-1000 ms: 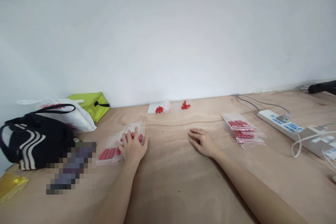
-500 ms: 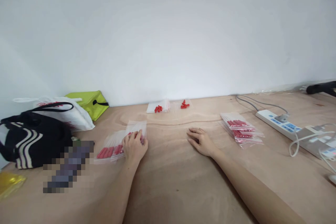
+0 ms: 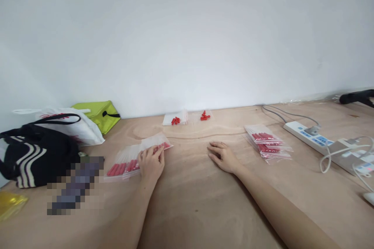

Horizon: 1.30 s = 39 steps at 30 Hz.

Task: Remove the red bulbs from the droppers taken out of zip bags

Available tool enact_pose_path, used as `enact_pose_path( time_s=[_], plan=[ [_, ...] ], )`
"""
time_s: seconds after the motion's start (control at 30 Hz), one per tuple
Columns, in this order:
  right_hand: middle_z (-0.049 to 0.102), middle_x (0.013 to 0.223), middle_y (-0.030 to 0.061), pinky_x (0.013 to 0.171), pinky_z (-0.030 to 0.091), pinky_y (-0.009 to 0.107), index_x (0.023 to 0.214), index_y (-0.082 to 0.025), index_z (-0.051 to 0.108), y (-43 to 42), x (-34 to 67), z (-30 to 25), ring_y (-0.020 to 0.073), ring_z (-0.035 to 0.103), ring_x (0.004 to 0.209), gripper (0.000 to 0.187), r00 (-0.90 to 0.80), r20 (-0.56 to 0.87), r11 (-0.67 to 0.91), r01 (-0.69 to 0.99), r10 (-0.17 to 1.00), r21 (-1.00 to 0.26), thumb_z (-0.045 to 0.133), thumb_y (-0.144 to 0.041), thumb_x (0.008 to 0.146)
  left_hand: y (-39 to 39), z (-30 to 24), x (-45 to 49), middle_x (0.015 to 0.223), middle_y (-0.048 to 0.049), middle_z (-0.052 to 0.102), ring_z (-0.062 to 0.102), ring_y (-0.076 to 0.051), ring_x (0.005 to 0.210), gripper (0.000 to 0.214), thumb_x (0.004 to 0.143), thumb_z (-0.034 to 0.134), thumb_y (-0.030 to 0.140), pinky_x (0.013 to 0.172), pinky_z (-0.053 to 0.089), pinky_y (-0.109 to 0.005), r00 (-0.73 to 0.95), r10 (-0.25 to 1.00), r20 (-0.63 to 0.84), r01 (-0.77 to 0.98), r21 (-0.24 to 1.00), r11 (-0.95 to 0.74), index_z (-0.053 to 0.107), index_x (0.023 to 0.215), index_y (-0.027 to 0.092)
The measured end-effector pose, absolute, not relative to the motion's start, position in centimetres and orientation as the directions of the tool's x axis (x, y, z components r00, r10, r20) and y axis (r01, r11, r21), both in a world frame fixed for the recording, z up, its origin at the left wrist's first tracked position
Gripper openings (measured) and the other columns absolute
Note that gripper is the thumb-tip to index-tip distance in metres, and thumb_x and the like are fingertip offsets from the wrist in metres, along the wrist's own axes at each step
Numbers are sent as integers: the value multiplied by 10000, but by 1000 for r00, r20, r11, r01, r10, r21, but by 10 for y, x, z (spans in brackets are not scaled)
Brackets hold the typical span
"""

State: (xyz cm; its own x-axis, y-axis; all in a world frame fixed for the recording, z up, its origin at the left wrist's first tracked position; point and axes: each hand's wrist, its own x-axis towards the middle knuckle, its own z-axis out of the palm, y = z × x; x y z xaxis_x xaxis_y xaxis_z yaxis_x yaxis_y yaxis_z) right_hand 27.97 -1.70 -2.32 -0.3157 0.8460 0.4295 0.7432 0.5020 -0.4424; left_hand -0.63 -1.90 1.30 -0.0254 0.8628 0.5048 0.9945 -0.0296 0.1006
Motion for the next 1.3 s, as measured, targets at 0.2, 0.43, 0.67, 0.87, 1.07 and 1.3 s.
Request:
enact_pose_path(
  time_s=[0.2, 0.43, 0.67, 0.87, 1.07, 1.3],
  plan=[
    [569, 1104, 111, 897, 399, 410, 1078, -185, 579, -19, 279, -21, 222, 505, 1044, 322, -314, 455, 523, 716, 833, -463, 479, -315, 801, -23, -1, 19, 1030, -65, 594, 525, -174, 965, 320, 846, 371, 165, 855, 421, -326, 282, 802, 527, 812, 313, -492, 632, 1013, 247],
    [569, 936, 86, 769, 436, 332, 1050, -186, 572, -29, 271, -11, 182, 531, 879, 329, -380, 620, 705, 559, 686, -437, 563, -326, 752, -39, 1, 68, 1018, -45, 607, 544, -146, 958, 250, 853, 422, 206, 848, 450, -309, 583, 671, 458, 463, 492, -738, 633, 981, 238],
    [570, 773, 35, 684, 381, 302, 964, -224, 623, -42, 260, 0, 148, 512, 731, 268, -463, 560, 714, 574, 687, -401, 550, -395, 771, -40, 1, 73, 806, -36, 633, 585, -140, 785, 168, 818, 486, 237, 736, 477, -277, 405, 787, 466, 552, 561, -617, 643, 782, 188],
    [594, 768, 39, 658, 352, 286, 835, -232, 654, -39, 253, -12, 145, 517, 735, 205, -440, 573, 685, 650, 692, -328, 453, -270, 851, -38, 3, 63, 824, -40, 632, 578, -148, 804, 187, 826, 462, 251, 757, 461, -289, 413, 791, 452, 581, 538, -611, 639, 805, 195],
    [604, 792, 32, 696, 339, 310, 802, -238, 649, -36, 257, -11, 155, 535, 773, 161, -418, 538, 649, 670, 732, -361, 498, -286, 828, -38, 3, 62, 737, -26, 621, 572, -142, 735, 171, 793, 498, 219, 690, 453, -276, 368, 838, 402, 593, 592, -545, 635, 695, 189],
    [586, 768, 16, 698, 337, 296, 887, -254, 644, -42, 251, -6, 141, 535, 752, 180, -407, 503, 626, 662, 762, -412, 532, -360, 793, -38, 5, 66, 693, -11, 609, 559, -136, 695, 112, 735, 557, 168, 654, 439, -264, 338, 866, 370, 578, 644, -501, 632, 654, 186]
  ],
)
